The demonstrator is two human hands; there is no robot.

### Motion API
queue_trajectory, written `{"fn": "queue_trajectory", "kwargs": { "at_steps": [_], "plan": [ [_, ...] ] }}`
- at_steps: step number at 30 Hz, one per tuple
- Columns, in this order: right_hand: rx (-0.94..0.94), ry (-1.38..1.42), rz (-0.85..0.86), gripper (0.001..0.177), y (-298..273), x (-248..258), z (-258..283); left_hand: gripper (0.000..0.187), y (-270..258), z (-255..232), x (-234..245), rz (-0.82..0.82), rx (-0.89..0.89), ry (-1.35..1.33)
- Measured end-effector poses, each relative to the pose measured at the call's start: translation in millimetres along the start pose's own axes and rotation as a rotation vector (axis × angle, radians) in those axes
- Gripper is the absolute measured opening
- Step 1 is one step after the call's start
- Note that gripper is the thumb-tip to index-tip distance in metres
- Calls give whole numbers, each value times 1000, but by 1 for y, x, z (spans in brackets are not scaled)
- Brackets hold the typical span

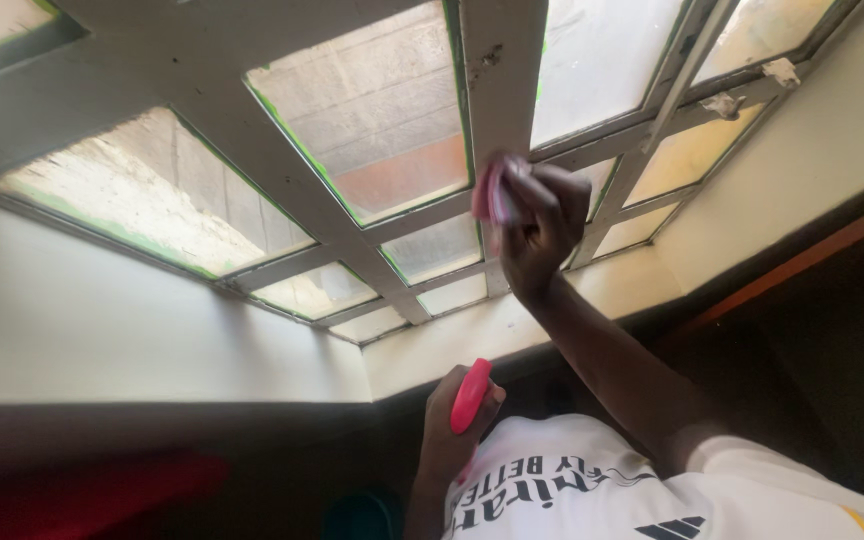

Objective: The person cleans a multi-pane window using a pink spray bottle and a cloth. They repeatedly spray the glass and wipe each pane, moving across the window frame to cover different sections.

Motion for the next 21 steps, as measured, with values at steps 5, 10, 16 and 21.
{"fn": "queue_trajectory", "kwargs": {
  "at_steps": [5, 10, 16, 21],
  "plan": [
    [-133, 109, -125, 26, 26, -2, -34, 23, 8, -3, -17, 60, -31, 44],
    [76, 38, -96, 34, 26, 7, -27, 21, 6, -5, -24, 82, 0, 7],
    [-27, -33, -386, 21, 51, 43, -105, 20, 9, -4, -12, 31, -29, 4],
    [-101, 42, -215, 32, 37, 18, -110, 21, 11, -1, -18, 65, 2, 30]
  ]
}}
Point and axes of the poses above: each hand's wrist, its own y-axis towards the middle knuckle, its own x-axis out of the back of the hand, z = x × y, the point moved 9 cm from there along y, towards the middle knuckle, and after that the axes turned 8 degrees about y, right-handed, at the moved point
